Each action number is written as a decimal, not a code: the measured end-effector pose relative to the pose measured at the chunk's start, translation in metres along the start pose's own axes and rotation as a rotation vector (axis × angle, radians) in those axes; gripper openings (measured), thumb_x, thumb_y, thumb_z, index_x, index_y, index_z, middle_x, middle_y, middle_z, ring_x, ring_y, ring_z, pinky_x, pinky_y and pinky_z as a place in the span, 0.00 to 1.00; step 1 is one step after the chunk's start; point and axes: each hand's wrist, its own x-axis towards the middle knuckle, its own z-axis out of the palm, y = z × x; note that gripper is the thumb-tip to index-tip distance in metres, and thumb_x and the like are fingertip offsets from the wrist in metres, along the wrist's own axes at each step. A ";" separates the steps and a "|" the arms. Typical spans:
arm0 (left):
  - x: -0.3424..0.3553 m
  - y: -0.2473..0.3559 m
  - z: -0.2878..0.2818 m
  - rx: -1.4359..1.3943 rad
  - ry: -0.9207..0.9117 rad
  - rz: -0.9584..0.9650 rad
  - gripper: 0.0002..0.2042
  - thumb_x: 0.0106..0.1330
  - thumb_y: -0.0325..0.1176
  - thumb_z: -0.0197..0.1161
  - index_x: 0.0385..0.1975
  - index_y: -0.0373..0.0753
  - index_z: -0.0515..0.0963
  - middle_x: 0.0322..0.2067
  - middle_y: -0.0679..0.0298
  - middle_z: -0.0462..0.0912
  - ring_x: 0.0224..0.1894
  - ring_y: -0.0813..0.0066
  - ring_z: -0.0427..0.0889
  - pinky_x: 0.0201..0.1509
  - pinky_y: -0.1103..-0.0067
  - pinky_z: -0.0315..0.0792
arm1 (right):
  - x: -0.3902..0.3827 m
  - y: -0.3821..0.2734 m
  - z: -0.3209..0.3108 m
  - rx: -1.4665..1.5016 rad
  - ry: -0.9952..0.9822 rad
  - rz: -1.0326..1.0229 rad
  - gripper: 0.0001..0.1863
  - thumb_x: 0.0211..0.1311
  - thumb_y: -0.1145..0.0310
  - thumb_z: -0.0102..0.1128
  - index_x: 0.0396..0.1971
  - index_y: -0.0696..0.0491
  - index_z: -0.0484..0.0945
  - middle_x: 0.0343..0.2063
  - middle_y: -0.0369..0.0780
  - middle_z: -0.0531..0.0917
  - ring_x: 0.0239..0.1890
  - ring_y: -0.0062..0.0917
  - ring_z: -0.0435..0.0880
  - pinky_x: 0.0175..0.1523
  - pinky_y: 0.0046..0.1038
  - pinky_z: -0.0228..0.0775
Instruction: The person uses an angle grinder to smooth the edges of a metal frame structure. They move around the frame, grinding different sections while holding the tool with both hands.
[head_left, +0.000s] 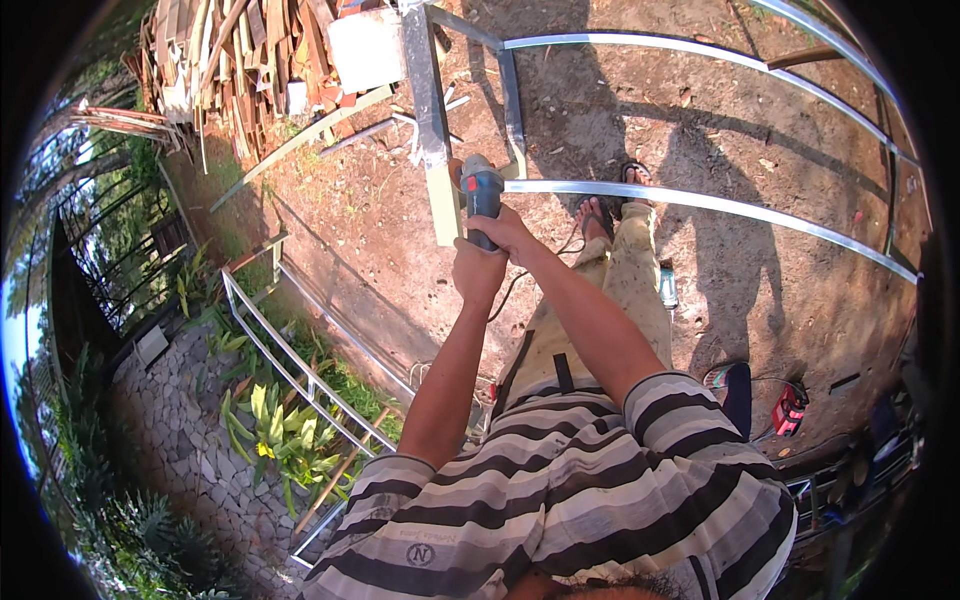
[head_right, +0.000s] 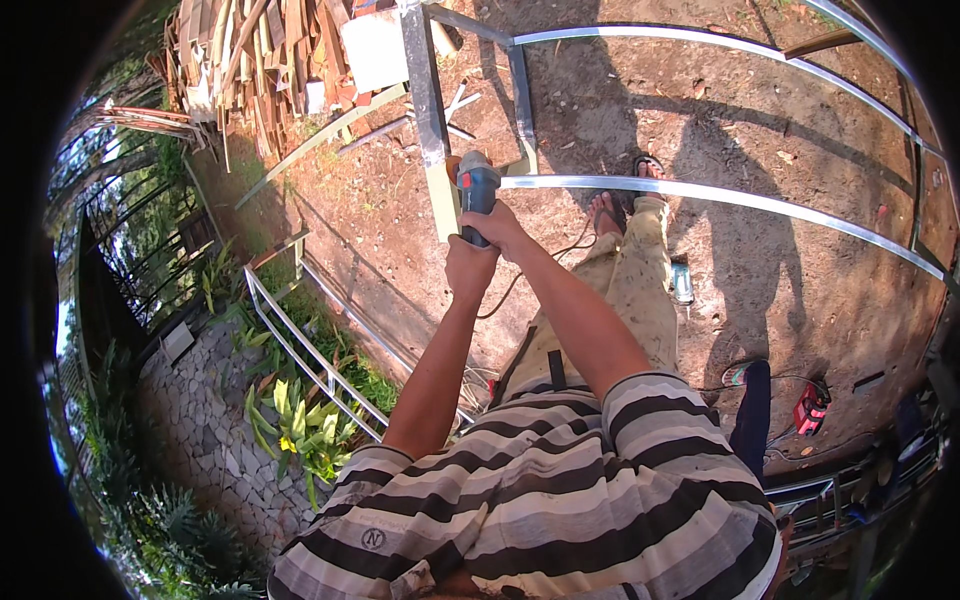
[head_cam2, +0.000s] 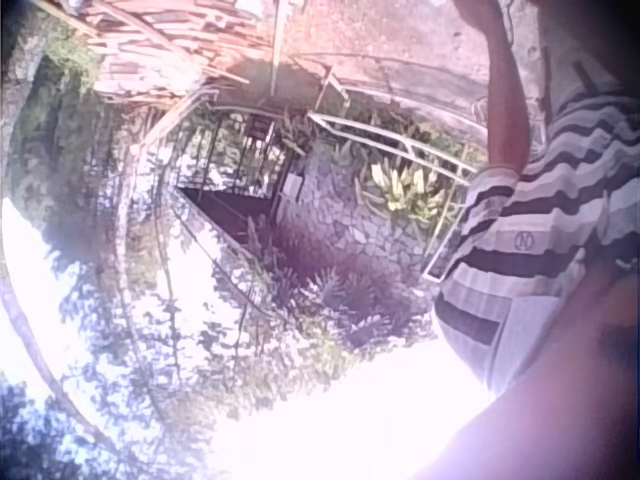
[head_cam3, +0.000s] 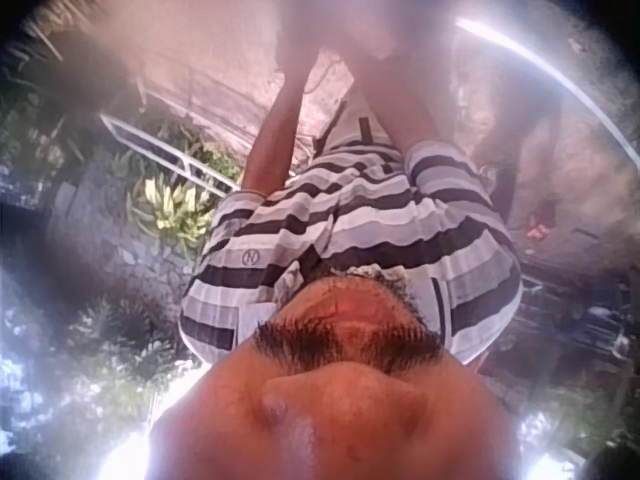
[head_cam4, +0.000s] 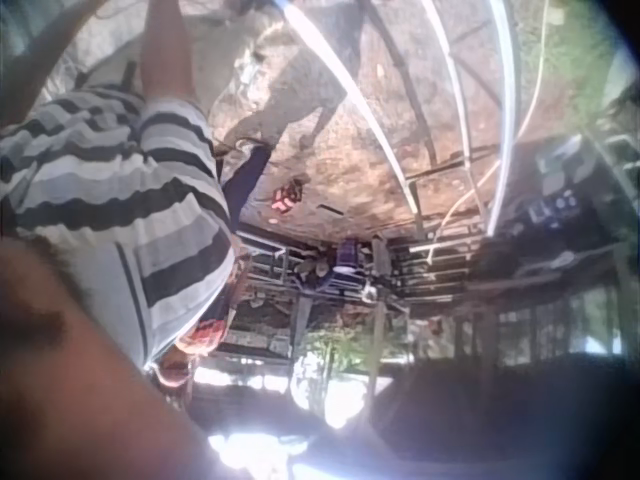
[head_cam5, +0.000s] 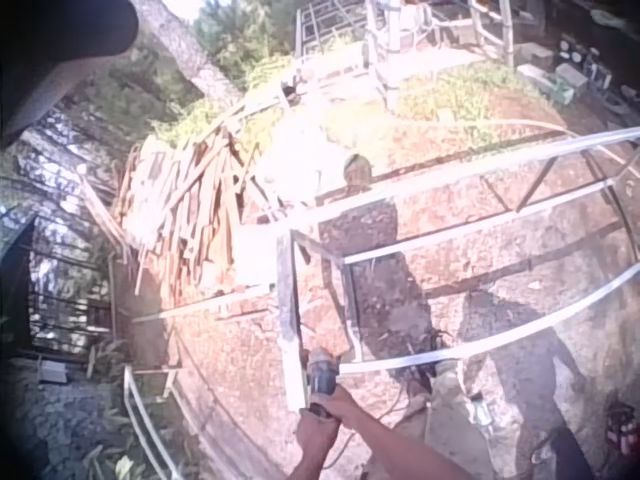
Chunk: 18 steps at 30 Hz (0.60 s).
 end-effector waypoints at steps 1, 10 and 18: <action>-0.001 -0.001 0.001 -0.010 0.001 -0.003 0.35 0.51 0.52 0.76 0.47 0.28 0.71 0.41 0.41 0.86 0.46 0.41 0.86 0.52 0.56 0.79 | 0.000 0.002 -0.001 -0.003 -0.002 0.002 0.24 0.55 0.62 0.75 0.48 0.58 0.78 0.35 0.37 0.84 0.36 0.20 0.84 0.41 0.26 0.77; 0.005 0.003 0.002 0.007 -0.010 -0.016 0.34 0.53 0.50 0.75 0.47 0.29 0.68 0.40 0.42 0.86 0.45 0.43 0.87 0.49 0.57 0.80 | -0.005 -0.013 0.001 -0.043 0.014 0.017 0.23 0.55 0.61 0.75 0.47 0.57 0.79 0.35 0.38 0.84 0.35 0.21 0.84 0.41 0.26 0.77; 0.010 0.011 -0.004 -0.016 -0.003 -0.010 0.36 0.53 0.51 0.76 0.49 0.28 0.68 0.41 0.41 0.86 0.47 0.41 0.86 0.51 0.56 0.79 | 0.001 -0.017 0.001 -0.038 0.004 -0.029 0.22 0.54 0.62 0.74 0.46 0.58 0.81 0.34 0.38 0.85 0.35 0.22 0.84 0.40 0.27 0.77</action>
